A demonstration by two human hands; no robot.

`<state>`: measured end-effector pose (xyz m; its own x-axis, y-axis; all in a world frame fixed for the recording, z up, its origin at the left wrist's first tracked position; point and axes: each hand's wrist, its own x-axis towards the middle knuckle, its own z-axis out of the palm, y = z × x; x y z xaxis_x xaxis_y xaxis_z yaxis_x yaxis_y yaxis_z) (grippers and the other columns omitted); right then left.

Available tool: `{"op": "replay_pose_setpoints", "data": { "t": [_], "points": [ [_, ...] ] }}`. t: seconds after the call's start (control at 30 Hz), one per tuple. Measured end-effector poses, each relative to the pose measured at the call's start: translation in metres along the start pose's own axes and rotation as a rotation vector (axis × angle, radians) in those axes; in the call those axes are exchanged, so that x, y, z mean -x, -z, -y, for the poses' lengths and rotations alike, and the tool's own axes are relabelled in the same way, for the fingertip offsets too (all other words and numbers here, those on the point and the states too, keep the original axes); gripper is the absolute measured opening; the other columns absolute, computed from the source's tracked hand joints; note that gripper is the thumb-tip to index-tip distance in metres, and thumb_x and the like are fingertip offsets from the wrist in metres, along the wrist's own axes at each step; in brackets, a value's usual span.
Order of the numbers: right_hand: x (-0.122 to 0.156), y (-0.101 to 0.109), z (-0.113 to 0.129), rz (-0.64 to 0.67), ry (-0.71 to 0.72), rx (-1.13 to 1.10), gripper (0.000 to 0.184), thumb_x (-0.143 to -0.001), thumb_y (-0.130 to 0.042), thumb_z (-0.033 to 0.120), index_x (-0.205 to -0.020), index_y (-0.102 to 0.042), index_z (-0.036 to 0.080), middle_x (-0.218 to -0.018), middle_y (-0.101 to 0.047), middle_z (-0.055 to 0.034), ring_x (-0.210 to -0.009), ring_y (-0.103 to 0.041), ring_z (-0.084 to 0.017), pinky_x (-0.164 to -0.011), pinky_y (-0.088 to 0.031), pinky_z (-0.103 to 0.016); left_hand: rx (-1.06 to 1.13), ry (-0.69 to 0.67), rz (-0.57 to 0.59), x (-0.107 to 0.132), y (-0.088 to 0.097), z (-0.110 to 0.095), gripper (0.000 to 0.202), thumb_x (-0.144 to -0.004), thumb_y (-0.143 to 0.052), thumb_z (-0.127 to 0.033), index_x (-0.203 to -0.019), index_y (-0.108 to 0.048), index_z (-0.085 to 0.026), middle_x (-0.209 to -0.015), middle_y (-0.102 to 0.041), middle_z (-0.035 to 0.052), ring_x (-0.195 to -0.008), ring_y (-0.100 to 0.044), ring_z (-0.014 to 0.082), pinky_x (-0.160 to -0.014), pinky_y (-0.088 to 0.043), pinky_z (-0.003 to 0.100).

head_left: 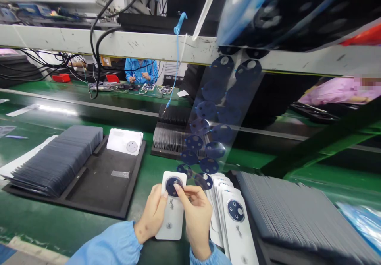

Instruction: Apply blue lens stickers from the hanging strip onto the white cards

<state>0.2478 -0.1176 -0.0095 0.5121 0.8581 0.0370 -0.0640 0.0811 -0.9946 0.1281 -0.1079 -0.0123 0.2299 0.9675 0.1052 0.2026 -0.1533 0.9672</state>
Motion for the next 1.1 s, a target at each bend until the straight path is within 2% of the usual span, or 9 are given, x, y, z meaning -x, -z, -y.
{"op": "replay_pose_setpoints", "data": {
  "t": [0.2,0.43,0.77,0.87,0.93,1.03,1.1],
  "points": [
    [0.001,0.000,0.004,-0.011,0.010,0.027,0.031,-0.068,-0.079,0.043,-0.072,-0.062,0.016,-0.066,-0.064,-0.0015,-0.061,-0.057,-0.016,-0.058,-0.046,-0.027,-0.008,-0.006,0.018,0.000,0.001,0.002,0.039,-0.096,-0.032,-0.040,-0.109,-0.061,-0.016,-0.098,-0.059,0.0102,-0.095,-0.055,0.0254,-0.082,-0.045,0.037],
    [0.002,-0.001,0.005,-0.011,0.007,0.026,0.032,-0.069,-0.079,0.044,-0.072,-0.063,0.016,-0.067,-0.063,-0.0021,-0.061,-0.057,-0.016,-0.057,-0.045,-0.027,-0.016,0.000,0.008,0.000,0.001,0.004,0.039,-0.096,-0.033,-0.040,-0.113,-0.060,-0.018,-0.106,-0.062,0.0113,-0.093,-0.056,0.0248,-0.084,-0.045,0.038],
    [0.005,-0.004,0.007,-0.009,0.058,0.091,0.027,-0.071,-0.077,0.041,-0.072,-0.062,0.018,-0.062,-0.060,0.0010,-0.058,-0.052,-0.014,-0.056,-0.044,-0.025,-0.014,-0.005,0.011,-0.001,0.001,0.001,0.039,-0.095,-0.034,-0.039,-0.111,-0.061,-0.016,-0.101,-0.065,0.0112,-0.093,-0.059,0.0251,-0.084,-0.047,0.038],
    [0.008,-0.005,0.007,-0.010,0.178,0.151,0.021,-0.077,-0.073,0.037,-0.074,-0.063,0.019,-0.066,-0.061,0.0004,-0.058,-0.054,-0.014,-0.057,-0.045,-0.026,0.001,0.006,0.010,-0.001,0.001,0.001,0.037,-0.095,-0.037,-0.038,-0.115,-0.059,-0.016,-0.106,-0.065,0.0114,-0.098,-0.059,0.0250,-0.085,-0.047,0.036],
    [0.011,-0.005,0.004,-0.027,0.346,0.245,0.015,-0.081,-0.070,0.032,-0.076,-0.063,0.020,-0.071,-0.064,-0.0012,-0.063,-0.058,-0.016,-0.063,-0.046,-0.029,0.007,0.005,-0.002,-0.001,0.001,0.001,0.035,-0.095,-0.039,-0.037,-0.114,-0.059,-0.016,-0.106,-0.066,0.0114,-0.098,-0.060,0.0250,-0.084,-0.047,0.035],
    [0.015,-0.008,0.000,-0.091,0.652,0.429,0.004,-0.084,-0.067,0.023,-0.082,-0.064,0.022,-0.079,-0.066,-0.0032,-0.075,-0.062,-0.019,-0.075,-0.045,-0.034,0.010,0.003,-0.028,0.000,0.000,0.003,0.033,-0.093,-0.043,-0.039,-0.108,-0.062,-0.016,-0.098,-0.068,0.0100,-0.089,-0.063,0.0238,-0.079,-0.049,0.033],
    [0.016,-0.010,-0.001,-0.163,0.726,0.509,0.005,-0.084,-0.068,0.024,-0.086,-0.064,0.022,-0.094,-0.066,-0.0076,-0.089,-0.061,-0.024,-0.083,-0.043,-0.040,0.039,0.006,-0.042,0.001,0.000,0.004,0.033,-0.093,-0.044,-0.040,-0.108,-0.062,-0.016,-0.097,-0.069,0.0093,-0.087,-0.063,0.0229,-0.078,-0.050,0.032]
  ]
}}
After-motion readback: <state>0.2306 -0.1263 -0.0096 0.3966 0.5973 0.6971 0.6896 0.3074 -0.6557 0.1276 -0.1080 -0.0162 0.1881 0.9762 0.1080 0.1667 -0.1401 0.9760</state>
